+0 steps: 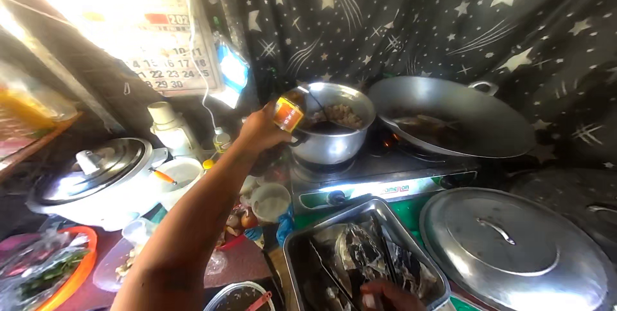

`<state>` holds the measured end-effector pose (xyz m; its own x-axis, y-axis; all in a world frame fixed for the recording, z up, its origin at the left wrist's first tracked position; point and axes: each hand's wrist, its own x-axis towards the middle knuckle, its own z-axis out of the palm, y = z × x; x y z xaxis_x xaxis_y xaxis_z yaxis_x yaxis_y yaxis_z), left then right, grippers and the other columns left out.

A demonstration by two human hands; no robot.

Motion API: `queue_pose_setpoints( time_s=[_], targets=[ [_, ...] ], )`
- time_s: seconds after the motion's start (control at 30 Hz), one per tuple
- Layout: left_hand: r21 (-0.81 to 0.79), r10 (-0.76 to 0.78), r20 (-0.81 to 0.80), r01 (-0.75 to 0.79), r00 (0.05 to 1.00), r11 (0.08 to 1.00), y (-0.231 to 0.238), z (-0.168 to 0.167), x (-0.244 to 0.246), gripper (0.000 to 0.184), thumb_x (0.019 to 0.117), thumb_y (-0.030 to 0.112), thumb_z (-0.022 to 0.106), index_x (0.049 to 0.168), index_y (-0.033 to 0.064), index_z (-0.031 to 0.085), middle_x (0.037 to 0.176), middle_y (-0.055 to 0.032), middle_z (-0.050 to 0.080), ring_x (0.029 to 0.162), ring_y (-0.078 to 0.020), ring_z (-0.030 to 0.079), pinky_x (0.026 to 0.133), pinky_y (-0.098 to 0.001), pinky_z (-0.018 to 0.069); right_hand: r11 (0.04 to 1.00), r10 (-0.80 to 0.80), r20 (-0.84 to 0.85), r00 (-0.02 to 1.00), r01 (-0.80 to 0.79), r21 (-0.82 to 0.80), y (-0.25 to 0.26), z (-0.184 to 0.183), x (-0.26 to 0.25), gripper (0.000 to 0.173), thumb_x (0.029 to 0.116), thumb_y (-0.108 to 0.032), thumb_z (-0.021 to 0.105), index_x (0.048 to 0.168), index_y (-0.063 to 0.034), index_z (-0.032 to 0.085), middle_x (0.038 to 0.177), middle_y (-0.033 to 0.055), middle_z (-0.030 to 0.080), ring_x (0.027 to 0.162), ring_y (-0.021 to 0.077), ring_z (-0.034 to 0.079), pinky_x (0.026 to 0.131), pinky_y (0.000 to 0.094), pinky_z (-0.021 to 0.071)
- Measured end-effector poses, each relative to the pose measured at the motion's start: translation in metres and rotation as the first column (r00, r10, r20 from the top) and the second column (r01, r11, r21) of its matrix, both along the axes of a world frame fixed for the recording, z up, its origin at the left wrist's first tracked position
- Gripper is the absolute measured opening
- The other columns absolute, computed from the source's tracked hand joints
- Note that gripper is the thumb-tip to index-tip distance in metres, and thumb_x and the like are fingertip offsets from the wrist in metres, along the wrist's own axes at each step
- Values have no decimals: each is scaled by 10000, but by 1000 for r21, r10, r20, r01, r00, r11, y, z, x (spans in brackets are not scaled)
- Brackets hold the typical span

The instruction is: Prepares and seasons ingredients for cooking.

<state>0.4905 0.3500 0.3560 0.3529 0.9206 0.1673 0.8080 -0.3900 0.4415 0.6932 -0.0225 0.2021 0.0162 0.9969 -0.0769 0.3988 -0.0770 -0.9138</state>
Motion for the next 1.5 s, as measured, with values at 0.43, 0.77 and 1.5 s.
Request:
queue_pose_setpoints(
  time_s=[0.43, 0.77, 1.5],
  targets=[
    [116, -392, 771, 496, 501, 860, -199, -114, -85, 1043, 600, 84, 943, 1496, 42, 410, 1269, -67, 668, 1133, -123, 669, 990, -339, 588, 610, 70, 123, 990, -140, 780, 93, 113, -50, 323, 934, -102, 755, 1246, -55, 686, 1244, 38, 691, 1027, 114, 702, 880, 270, 627],
    [-153, -236, 668, 441, 705, 885, -295, -211, -188, 1010, 605, 205, 944, 1494, 79, 480, 1312, -76, 670, 1195, -133, 645, 1050, -367, 537, 598, 549, 447, 706, -706, 380, 92, 83, -126, 186, 1007, -152, 658, 1126, -65, 771, 1198, 104, 730, 1143, 120, 691, 987, 249, 578],
    [-21, -99, 257, 108, 961, 994, -114, -71, -101, 1133, 679, 304, 945, 1612, 223, 306, 1140, -223, 704, 995, -422, 699, 845, -672, 547, 829, 82, 296, 951, -231, 509, 40, 53, -45, 263, 953, -218, 716, 1163, -65, 759, 1147, 64, 732, 987, 40, 693, 851, 180, 587]
  ],
)
